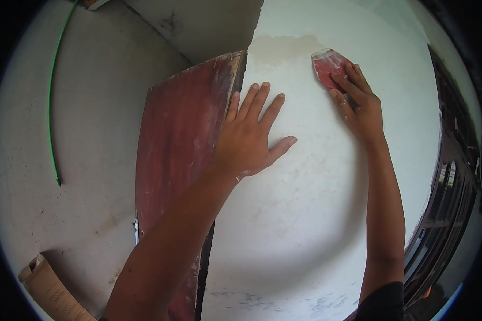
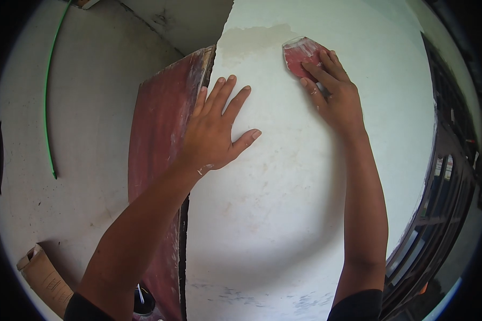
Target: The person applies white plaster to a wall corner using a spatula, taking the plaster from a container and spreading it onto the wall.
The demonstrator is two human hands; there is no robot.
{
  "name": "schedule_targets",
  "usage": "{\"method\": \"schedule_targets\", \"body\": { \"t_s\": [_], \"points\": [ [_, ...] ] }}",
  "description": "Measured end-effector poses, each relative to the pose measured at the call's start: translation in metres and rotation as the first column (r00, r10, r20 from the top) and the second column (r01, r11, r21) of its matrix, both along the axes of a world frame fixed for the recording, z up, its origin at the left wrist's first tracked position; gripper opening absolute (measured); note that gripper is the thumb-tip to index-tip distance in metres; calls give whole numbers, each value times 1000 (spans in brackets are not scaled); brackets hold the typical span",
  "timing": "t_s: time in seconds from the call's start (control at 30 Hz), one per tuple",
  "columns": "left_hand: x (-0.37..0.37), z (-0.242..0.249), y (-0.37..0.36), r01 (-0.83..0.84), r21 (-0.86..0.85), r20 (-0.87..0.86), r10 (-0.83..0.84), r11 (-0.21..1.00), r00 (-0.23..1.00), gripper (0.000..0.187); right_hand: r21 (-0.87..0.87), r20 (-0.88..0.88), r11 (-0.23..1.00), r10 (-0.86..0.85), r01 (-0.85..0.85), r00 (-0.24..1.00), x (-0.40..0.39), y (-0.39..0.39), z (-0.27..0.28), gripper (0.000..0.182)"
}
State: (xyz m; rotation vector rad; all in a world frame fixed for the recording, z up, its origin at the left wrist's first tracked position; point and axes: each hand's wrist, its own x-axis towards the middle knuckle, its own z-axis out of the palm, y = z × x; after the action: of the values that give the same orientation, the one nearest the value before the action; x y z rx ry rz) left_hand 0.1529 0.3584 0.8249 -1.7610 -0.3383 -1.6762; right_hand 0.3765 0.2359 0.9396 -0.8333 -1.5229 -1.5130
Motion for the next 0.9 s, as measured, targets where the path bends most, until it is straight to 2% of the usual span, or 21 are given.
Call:
{"method": "schedule_targets", "body": {
  "t_s": [0.13,0.27,0.37,0.47,0.67,0.73,0.83,0.9],
  "points": [
    [0,0,0,14,3,-3,-14,1000,1000,75,91,34,996,3,-6,999,-11,5,10,35],
    [0,0,0,12,2,-2,-12,1000,1000,75,110,53,994,-8,2,999,-28,17,32,35],
    [-1,0,-1,17,0,-6,-17,1000,1000,75,58,39,996,-76,73,996,-27,18,24,35],
    [-1,0,-1,15,-6,1,-15,1000,1000,75,-32,-25,999,9,-10,1000,-14,11,-3,35],
    [0,0,1,18,5,5,-18,1000,1000,76,149,91,989,-35,21,995,-33,14,-2,35],
    [-1,0,1,10,5,0,-10,1000,1000,76,74,73,996,39,-44,997,-45,18,7,35],
    [-1,0,2,17,-2,-3,-17,1000,1000,76,41,26,998,-47,46,999,-36,26,9,36],
    [0,0,2,17,2,-1,-17,1000,1000,76,-4,3,1000,-24,24,1000,-25,16,-6,36]
  ]
}}
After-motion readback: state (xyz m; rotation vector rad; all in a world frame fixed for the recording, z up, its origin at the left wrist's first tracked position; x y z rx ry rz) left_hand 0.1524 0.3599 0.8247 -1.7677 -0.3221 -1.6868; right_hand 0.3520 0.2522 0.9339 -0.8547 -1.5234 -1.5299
